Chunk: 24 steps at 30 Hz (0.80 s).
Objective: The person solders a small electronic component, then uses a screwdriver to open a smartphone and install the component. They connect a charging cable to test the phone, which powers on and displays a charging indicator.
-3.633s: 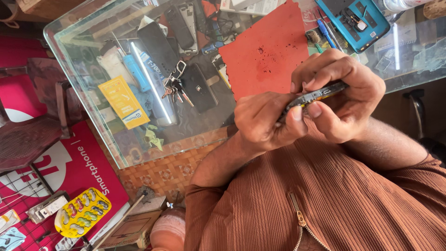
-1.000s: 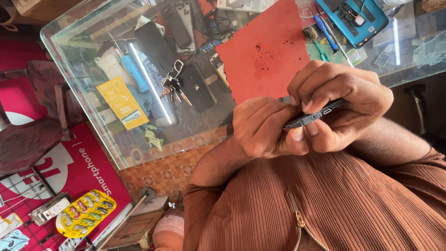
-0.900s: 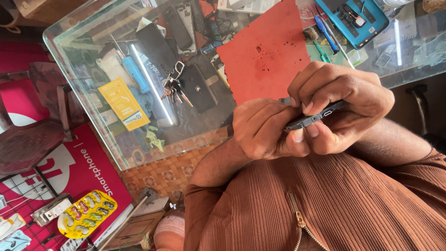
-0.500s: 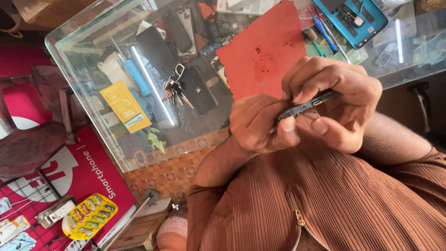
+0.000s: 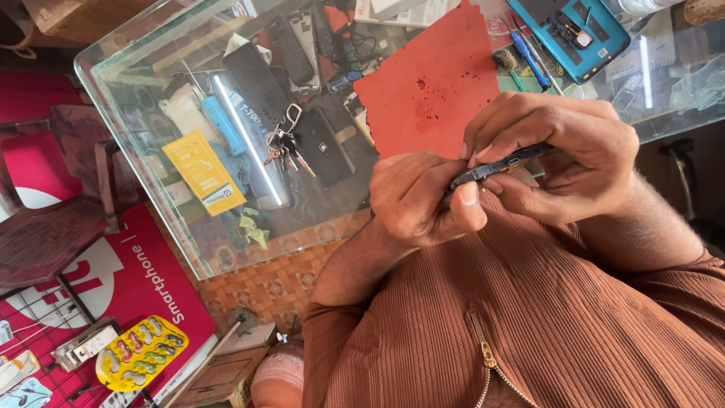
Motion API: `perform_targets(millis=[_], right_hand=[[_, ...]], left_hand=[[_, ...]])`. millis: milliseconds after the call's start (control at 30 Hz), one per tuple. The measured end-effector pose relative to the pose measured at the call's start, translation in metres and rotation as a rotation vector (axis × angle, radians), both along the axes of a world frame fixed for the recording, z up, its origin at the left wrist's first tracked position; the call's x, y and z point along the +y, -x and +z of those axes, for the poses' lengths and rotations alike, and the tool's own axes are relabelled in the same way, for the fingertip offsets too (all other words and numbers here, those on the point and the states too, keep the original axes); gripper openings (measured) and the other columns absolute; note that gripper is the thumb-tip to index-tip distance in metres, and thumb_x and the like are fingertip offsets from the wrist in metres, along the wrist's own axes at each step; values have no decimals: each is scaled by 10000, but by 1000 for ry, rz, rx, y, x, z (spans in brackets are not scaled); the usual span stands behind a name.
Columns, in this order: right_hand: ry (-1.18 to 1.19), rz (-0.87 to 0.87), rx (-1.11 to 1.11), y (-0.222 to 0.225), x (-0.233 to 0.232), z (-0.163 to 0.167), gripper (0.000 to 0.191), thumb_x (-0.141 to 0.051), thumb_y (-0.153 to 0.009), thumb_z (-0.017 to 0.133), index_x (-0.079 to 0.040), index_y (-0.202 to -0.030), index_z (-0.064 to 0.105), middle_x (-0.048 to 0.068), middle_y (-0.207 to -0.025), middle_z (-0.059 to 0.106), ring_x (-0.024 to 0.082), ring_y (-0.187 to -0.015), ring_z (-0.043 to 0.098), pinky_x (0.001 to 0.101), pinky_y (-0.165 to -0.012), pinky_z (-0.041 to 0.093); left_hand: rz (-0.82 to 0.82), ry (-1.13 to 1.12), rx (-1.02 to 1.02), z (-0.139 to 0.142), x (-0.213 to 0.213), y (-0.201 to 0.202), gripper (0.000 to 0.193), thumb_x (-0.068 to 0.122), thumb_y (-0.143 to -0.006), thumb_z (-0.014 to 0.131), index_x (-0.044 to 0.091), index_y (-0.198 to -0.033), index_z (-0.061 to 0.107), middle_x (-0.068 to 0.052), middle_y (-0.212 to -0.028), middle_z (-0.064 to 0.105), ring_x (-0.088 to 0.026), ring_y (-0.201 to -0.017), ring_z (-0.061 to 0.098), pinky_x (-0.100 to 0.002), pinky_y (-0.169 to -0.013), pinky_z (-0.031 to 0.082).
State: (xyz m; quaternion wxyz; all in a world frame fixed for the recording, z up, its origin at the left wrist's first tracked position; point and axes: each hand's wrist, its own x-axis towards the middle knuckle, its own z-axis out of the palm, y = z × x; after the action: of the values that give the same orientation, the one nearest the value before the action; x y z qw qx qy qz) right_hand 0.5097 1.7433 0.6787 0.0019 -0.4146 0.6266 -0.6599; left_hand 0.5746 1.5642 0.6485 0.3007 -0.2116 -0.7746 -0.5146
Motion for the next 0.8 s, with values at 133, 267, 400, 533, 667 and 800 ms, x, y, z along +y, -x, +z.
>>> perform_targets(millis=[133, 267, 400, 533, 667, 800], right_hand=[[-23, -17, 5, -2, 0, 2, 186, 71, -788, 703, 97, -949, 613, 214, -884, 664, 319, -866, 732, 387, -731, 629], [-14, 1, 41, 0, 0, 2, 195, 52, -784, 717, 104, -940, 612, 214, -881, 666, 324, -851, 730, 394, -716, 624], [-8, -14, 89, 0, 0, 2, 228, 30, -784, 741, 121, -947, 609, 219, -873, 667, 331, -839, 729, 415, -714, 623], [6, -44, 74, -1, -1, 2, 193, 50, -799, 722, 114, -948, 617, 215, -863, 672, 324, -835, 733, 417, -719, 630], [-3, -28, 60, 0, -2, 6, 185, 65, -790, 723, 106, -940, 622, 214, -867, 675, 329, -852, 739, 410, -722, 637], [-84, -15, 38, 1, 3, 15, 225, 59, -767, 765, 100, -935, 622, 221, -879, 678, 327, -861, 737, 413, -742, 631]], left_hand=[[-16, 32, 10, 1, -1, 1, 204, 123, -945, 629, -46, -838, 669, -62, -642, 579, -195, -508, 570, -367, -480, 444], [-1, 24, 17, 2, 0, 1, 217, 139, -960, 629, -34, -833, 660, -64, -648, 575, -199, -515, 567, -363, -474, 444], [13, -3, 9, 3, 2, 0, 237, 157, -977, 624, -29, -835, 659, -70, -659, 587, -195, -524, 573, -359, -475, 440], [19, 8, 13, 3, 3, 0, 240, 155, -975, 622, -30, -828, 666, -58, -646, 580, -181, -508, 565, -360, -471, 435], [6, 19, 23, 4, 2, 2, 227, 152, -972, 631, -27, -834, 662, -59, -656, 584, -185, -517, 571, -360, -480, 441], [-23, 58, 21, 8, -4, 4, 212, 144, -961, 645, -28, -838, 663, -58, -661, 584, -192, -523, 573, -365, -486, 444]])
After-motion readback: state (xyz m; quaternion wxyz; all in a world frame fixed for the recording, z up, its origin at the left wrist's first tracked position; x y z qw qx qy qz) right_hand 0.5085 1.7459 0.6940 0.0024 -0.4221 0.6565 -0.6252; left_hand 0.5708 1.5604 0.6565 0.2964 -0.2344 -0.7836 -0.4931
